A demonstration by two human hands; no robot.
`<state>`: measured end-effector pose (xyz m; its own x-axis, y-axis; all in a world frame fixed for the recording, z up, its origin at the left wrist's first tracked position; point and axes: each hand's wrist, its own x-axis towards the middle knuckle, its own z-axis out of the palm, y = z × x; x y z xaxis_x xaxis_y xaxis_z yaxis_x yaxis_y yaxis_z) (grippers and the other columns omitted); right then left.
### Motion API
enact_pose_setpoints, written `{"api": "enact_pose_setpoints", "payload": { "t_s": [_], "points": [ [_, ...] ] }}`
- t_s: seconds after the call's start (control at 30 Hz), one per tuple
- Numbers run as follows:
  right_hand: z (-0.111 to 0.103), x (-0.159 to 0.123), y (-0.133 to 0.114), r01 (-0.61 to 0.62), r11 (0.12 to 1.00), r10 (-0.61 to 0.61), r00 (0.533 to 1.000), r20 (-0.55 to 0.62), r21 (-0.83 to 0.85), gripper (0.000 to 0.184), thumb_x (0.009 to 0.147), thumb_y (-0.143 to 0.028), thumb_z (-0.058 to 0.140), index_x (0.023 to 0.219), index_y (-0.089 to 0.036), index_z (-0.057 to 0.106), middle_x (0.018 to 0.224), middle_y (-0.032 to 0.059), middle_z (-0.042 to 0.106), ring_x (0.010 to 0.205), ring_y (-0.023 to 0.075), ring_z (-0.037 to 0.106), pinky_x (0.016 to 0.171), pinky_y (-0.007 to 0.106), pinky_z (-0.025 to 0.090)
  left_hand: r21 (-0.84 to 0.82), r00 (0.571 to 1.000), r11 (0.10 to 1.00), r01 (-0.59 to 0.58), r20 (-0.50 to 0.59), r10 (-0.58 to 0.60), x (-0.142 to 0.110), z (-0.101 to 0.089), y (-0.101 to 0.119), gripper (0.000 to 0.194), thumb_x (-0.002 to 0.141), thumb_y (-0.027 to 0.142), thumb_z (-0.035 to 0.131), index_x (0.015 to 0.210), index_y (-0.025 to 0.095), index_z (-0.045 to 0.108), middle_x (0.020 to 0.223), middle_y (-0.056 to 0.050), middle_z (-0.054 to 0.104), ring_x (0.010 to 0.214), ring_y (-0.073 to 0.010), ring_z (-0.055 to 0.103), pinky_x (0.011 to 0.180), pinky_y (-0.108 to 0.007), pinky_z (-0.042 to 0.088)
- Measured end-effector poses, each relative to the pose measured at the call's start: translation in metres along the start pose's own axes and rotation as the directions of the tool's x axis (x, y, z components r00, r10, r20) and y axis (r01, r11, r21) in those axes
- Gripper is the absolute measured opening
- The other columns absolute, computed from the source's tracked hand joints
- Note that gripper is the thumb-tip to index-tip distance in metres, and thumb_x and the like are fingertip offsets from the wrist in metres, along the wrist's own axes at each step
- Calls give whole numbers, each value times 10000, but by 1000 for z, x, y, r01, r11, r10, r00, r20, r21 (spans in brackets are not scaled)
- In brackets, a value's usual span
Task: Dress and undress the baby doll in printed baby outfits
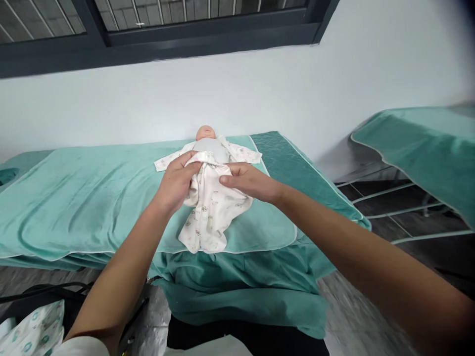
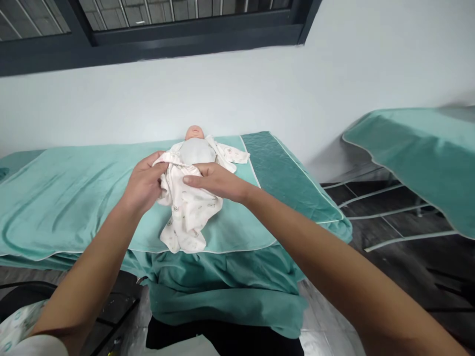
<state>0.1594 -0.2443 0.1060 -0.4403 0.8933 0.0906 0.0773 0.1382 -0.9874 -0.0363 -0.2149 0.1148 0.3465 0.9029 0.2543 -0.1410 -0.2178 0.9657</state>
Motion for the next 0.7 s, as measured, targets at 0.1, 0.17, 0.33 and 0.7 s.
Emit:
{"api": "enact_pose_setpoints", "payload": {
  "t_s": [0.1, 0.17, 0.33, 0.7],
  "points": [
    [0, 7, 5, 31, 999, -27, 996, -86, 43, 404, 790, -554, 747, 890, -171, 669, 816, 21, 661, 697, 143, 593, 622, 254, 460, -109, 995, 989, 97, 16, -96, 0, 6, -11, 305, 818, 426, 686, 1020, 197, 695, 808, -13, 699, 712, -158, 641, 642, -253, 503],
    [2, 14, 7, 103, 992, -81, 963, -258, 70, 351, 812, -522, 726, 824, -187, 620, 763, 0, 628, 656, 127, 559, 584, 240, 432, -111, 982, 977, 181, 80, -173, -1, 6, -15, 383, 792, 472, 732, 1050, 190, 702, 842, -32, 725, 741, -178, 668, 658, -268, 520],
    [2, 25, 10, 153, 974, -78, 918, -390, 164, 317, 831, -480, 688, 766, -211, 533, 692, -23, 567, 609, 125, 523, 573, 251, 432, 125, 822, 925, 360, 426, -378, -2, -11, -14, 431, 691, 398, 857, 1020, 144, 744, 958, -85, 758, 874, -239, 702, 760, -316, 541],
    [5, 16, 18, -141, 989, 145, 987, 76, -53, 336, 761, -502, 770, 784, -169, 728, 707, 31, 705, 638, 189, 644, 600, 296, 497, -196, 947, 929, 313, 133, -291, 11, -16, -40, 416, 733, 433, 811, 1004, 140, 695, 819, -47, 729, 697, -173, 669, 651, -269, 513]
  ]
}}
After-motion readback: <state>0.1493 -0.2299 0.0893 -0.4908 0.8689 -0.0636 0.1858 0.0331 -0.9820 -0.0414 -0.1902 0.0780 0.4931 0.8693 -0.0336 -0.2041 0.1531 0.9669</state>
